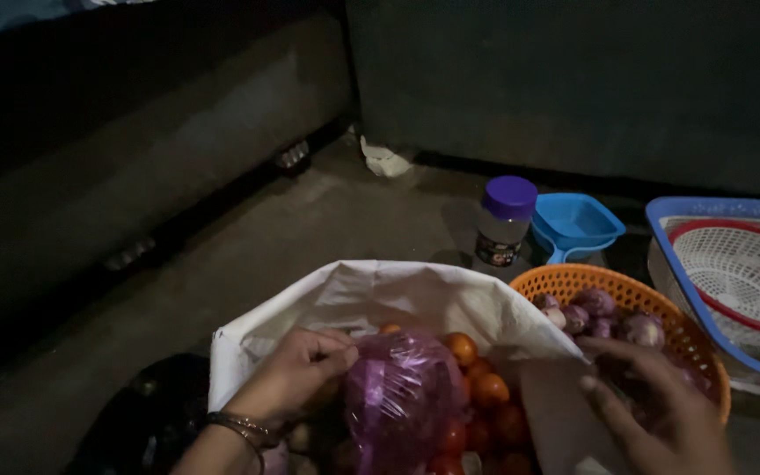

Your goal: The person sorts red onions from a white sack containing mixed vegetables, including tomatoes and potatoes. They peel the dry outer layers of the onions by hand and place the cleaned onions into an orange basket.

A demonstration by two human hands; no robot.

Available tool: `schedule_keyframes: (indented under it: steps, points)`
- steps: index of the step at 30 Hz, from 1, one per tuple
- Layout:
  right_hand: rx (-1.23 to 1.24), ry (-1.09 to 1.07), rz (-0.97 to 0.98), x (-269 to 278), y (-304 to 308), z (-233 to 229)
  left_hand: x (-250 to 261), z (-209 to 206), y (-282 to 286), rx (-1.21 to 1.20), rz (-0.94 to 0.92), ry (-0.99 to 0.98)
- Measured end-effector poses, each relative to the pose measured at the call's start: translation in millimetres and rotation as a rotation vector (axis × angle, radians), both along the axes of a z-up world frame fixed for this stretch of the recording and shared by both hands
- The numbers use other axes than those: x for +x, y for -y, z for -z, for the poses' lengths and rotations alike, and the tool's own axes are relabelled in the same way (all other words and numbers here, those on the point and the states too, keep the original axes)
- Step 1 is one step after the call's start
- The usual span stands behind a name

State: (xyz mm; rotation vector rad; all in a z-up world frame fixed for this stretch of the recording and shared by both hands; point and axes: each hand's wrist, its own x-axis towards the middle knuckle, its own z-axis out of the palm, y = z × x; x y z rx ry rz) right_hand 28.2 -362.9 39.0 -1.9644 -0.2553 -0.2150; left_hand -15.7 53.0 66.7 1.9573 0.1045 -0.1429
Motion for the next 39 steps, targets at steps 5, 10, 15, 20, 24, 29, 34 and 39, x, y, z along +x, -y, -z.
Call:
schedule_keyframes:
  steps: [5,10,15,20,24,29,34,39]
  points:
    - [0.096,-0.708,-0.421,-2,-49,-33,-2,18,9,-0.583,0.052,-0.032]
    - [0.29,-0.391,-0.629,-19,-91,-19,-10,24,38,-0.854,-0.019,-0.05]
    - [0.708,-0.639,-0.657,-29,-100,-11,-19,17,60,-1.024,-0.214,-0.424]
    - [0.651,-0.771,-0.373,-20,-108,-8,-32,15,81,-0.991,0.072,-0.188]
    - [0.788,-0.855,-0.522,-22,-102,-2,-35,23,74,-1.024,0.119,-0.206]
    - [0.586,-0.727,-0.43,-23,-98,4,-35,29,70,-0.951,-0.005,-0.289]
    - [0.479,-0.487,-0.633,-3,-77,26,-25,47,62,-1.158,0.038,-0.387]
    - [0.45,-0.142,-0.857,6,-66,56,-23,62,65,-1.65,0.267,-0.072]
